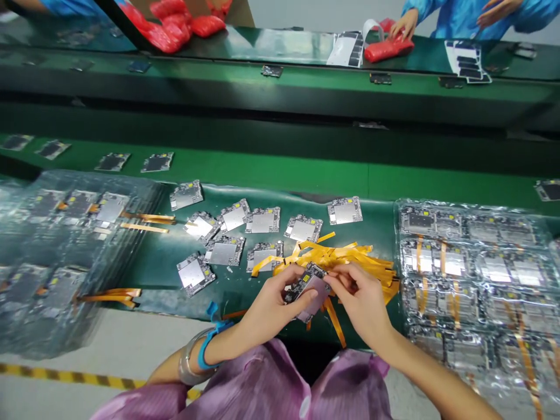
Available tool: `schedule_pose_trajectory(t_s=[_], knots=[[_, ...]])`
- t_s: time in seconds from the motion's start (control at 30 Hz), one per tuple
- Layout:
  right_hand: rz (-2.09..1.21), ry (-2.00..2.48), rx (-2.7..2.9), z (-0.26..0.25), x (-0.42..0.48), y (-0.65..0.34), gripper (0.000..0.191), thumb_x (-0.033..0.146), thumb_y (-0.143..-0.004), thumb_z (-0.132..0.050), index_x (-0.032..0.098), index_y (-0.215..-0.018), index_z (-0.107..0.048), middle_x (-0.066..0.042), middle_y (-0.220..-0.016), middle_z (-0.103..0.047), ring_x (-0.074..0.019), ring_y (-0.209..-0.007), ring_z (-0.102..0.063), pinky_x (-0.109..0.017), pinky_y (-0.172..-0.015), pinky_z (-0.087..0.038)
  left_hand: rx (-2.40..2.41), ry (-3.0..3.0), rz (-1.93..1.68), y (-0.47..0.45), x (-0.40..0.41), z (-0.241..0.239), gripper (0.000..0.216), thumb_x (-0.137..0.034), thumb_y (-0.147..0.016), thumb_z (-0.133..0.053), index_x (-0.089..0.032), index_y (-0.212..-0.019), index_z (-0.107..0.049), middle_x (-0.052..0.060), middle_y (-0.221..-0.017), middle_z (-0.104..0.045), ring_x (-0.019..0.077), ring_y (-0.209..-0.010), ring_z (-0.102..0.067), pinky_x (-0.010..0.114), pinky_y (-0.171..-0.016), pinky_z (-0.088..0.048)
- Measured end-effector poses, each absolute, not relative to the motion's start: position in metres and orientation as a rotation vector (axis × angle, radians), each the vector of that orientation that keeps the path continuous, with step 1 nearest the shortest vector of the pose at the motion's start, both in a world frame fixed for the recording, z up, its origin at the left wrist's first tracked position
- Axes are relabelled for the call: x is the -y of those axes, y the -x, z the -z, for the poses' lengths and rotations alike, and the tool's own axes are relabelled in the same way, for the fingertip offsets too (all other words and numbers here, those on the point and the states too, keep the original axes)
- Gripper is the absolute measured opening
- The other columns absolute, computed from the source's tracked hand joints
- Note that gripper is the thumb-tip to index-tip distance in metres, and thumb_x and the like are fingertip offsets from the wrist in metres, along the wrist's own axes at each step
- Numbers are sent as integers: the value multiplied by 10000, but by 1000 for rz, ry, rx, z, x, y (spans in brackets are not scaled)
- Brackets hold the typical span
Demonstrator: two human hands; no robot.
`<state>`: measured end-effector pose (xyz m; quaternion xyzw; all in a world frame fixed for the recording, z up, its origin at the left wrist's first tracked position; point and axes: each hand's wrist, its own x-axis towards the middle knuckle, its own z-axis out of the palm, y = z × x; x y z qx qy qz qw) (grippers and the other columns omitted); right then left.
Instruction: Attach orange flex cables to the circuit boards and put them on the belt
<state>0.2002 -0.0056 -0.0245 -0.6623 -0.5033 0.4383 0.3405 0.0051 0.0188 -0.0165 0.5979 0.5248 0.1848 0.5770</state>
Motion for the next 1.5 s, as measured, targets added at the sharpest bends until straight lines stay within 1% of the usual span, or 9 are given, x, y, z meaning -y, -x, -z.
schedule_pose_trajectory(t_s=[0.17,0.33,0.6,0.7,0.8,0.9,1.0,1.17,1.5], knots=[[-1195,1743,1198,25,9,-203,261,452,-828,-724,192,-808,-708,8,-686,-603,-155,-634,-533,-268,-626,-447,-1220,-1475,-448,-8,-13,15,139,-312,-905,-619,-193,-978,-612,8,-867,-663,167,-765,-596,265,-653,-429],[-1141,1737,1214,25,9,-202,250,443,-828,-732,197,-787,-716,15,-665,-598,-147,-601,-528,-260,-594,-449,-1215,-1476,-444,-9,-12,12,125,-316,-922,-607,-196,-957,-596,-13,-789,-632,143,-678,-567,262,-629,-418],[-956,1671,1519,23,15,-203,161,319,-935,-632,202,-827,-662,13,-693,-603,-140,-602,-545,-251,-592,-451,-1220,-1464,-454,-11,-13,12,120,-309,-908,-605,-200,-938,-567,-4,-822,-605,158,-741,-550,283,-704,-436],[-896,1578,1664,20,23,-207,76,287,-945,-607,214,-941,-630,6,-754,-603,-144,-641,-565,-248,-600,-459,-1169,-1387,-478,-10,-21,17,124,-285,-888,-605,-197,-911,-522,5,-855,-577,166,-798,-541,288,-738,-451],[-1018,1620,1581,12,28,-213,192,331,-943,-615,222,-1099,-583,15,-758,-596,-147,-644,-581,-240,-584,-482,-1048,-1282,-476,-6,-33,16,152,-248,-854,-613,-191,-948,-507,24,-929,-584,175,-870,-556,299,-785,-472],[-1172,1680,1451,-1,26,-217,175,370,-979,-559,218,-926,-628,-1,-757,-633,-146,-671,-623,-234,-606,-509,-934,-1235,-392,-2,-43,7,241,-296,-857,-645,-180,-1052,-564,42,-1006,-619,179,-906,-578,303,-814,-478],[-1361,1663,1354,-11,21,-215,281,414,-948,-606,202,-775,-670,-11,-724,-648,-143,-629,-635,-236,-589,-528,-869,-1242,-253,-1,-48,-3,256,-404,-867,-662,-168,-959,-624,7,-857,-613,137,-737,-541,262,-701,-461],[-1753,1592,1168,-19,17,-214,271,450,-913,-647,205,-838,-735,-27,-751,-727,-177,-689,-734,-256,-654,-598,-868,-1259,-118,-1,-50,-10,286,-433,-846,-681,-158,-840,-602,-49,-697,-494,92,-604,-405,217,-557,-365],[-1843,1603,1372,-19,19,-218,298,444,-936,-590,223,-791,-727,-27,-727,-722,-211,-721,-733,-296,-629,-585,-857,-1366,-12,-1,-49,-14,236,-397,-843,-664,-167,-892,-668,-22,-722,-604,111,-599,-470,235,-572,-409]])
